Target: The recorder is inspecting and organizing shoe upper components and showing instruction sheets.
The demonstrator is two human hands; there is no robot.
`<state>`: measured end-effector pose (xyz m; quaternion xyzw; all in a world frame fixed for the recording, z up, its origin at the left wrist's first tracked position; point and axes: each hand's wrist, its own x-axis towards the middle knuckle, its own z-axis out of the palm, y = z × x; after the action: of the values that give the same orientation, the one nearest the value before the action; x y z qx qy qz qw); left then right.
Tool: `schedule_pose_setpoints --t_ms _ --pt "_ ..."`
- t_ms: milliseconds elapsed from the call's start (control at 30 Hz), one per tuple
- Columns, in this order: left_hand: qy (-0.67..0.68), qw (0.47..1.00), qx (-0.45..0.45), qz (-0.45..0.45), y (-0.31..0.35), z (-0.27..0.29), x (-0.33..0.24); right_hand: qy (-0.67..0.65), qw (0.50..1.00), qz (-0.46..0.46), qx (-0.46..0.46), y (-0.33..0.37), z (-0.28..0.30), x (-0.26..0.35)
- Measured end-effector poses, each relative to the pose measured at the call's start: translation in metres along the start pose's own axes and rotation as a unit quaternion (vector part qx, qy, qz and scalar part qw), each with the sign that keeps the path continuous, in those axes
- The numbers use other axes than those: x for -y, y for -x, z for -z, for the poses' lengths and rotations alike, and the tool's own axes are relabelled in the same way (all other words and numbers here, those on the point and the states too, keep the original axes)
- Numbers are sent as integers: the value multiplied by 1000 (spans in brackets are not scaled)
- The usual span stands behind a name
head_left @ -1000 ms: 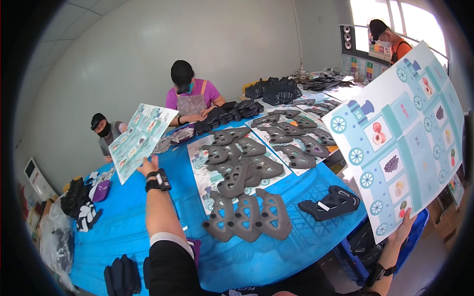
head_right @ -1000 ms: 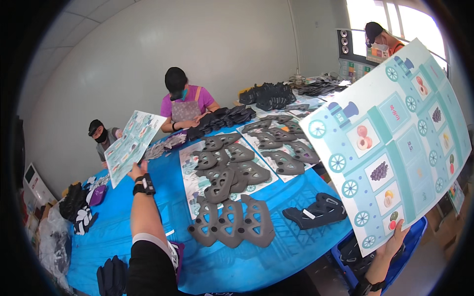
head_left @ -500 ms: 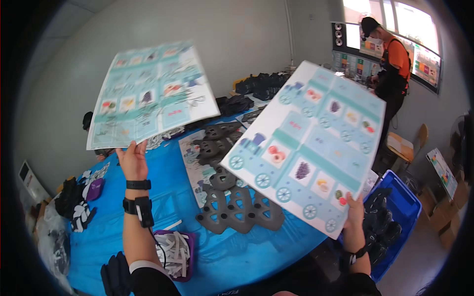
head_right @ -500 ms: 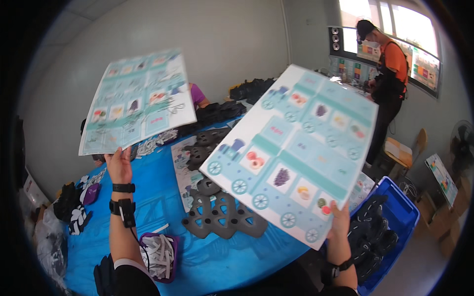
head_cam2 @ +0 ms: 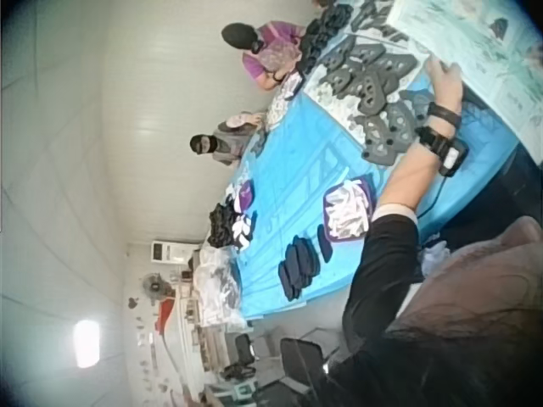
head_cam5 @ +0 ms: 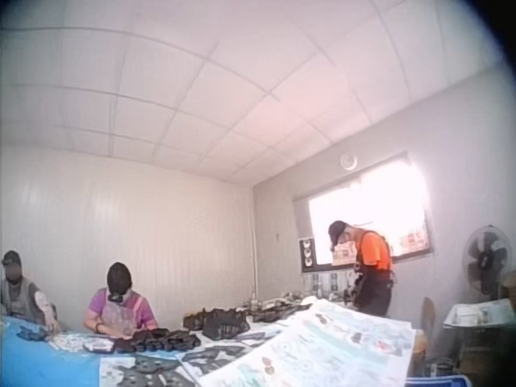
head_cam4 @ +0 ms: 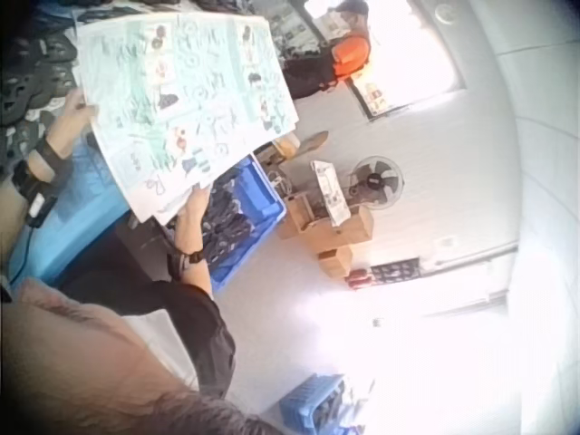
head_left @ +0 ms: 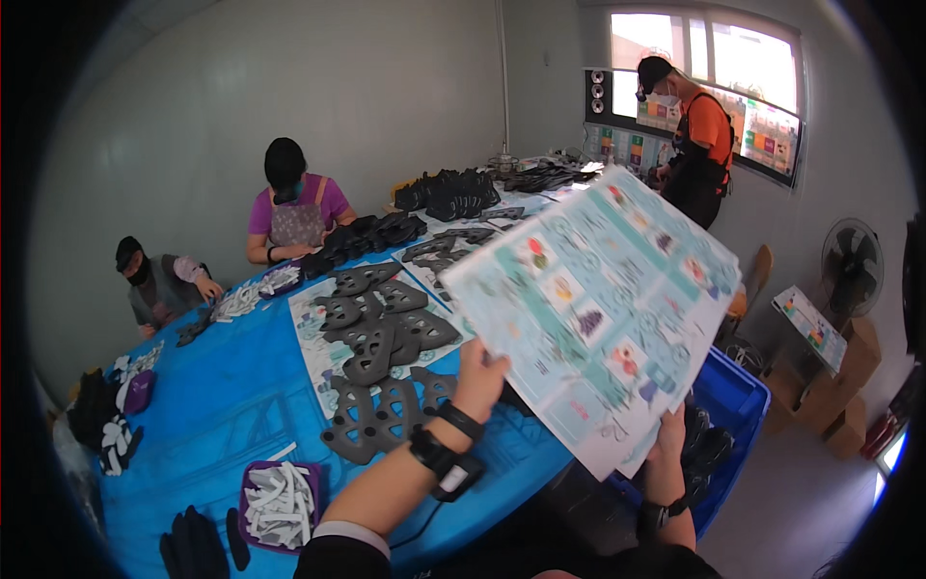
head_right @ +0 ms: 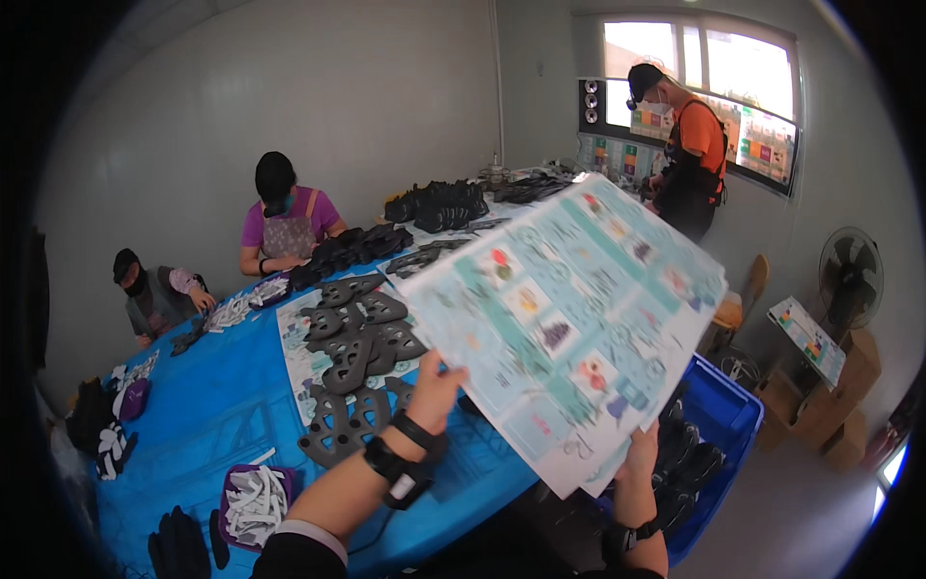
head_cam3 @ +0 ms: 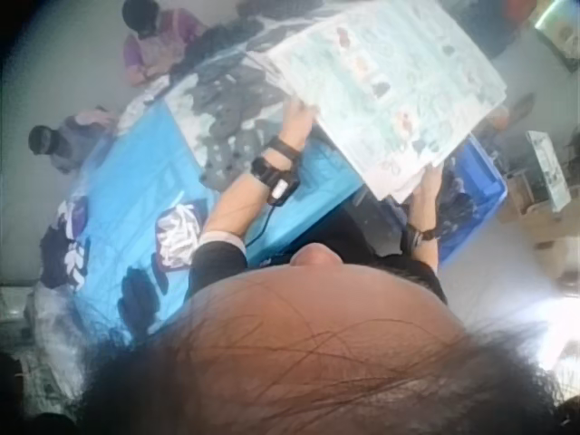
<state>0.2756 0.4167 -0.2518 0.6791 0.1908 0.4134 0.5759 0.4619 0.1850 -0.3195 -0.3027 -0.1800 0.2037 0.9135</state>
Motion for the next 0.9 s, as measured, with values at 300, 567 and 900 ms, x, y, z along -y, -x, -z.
schedule_pose_setpoints --t_ms 300,567,900 --pt "277 960 5 -35 14 -154 40 2 994 88 57 8 81 72" --pt "50 966 -173 -188 11 -193 11 31 995 91 33 -7 82 79" --pt "-19 988 143 -56 26 -83 1 282 910 268 -142 -65 130 59"
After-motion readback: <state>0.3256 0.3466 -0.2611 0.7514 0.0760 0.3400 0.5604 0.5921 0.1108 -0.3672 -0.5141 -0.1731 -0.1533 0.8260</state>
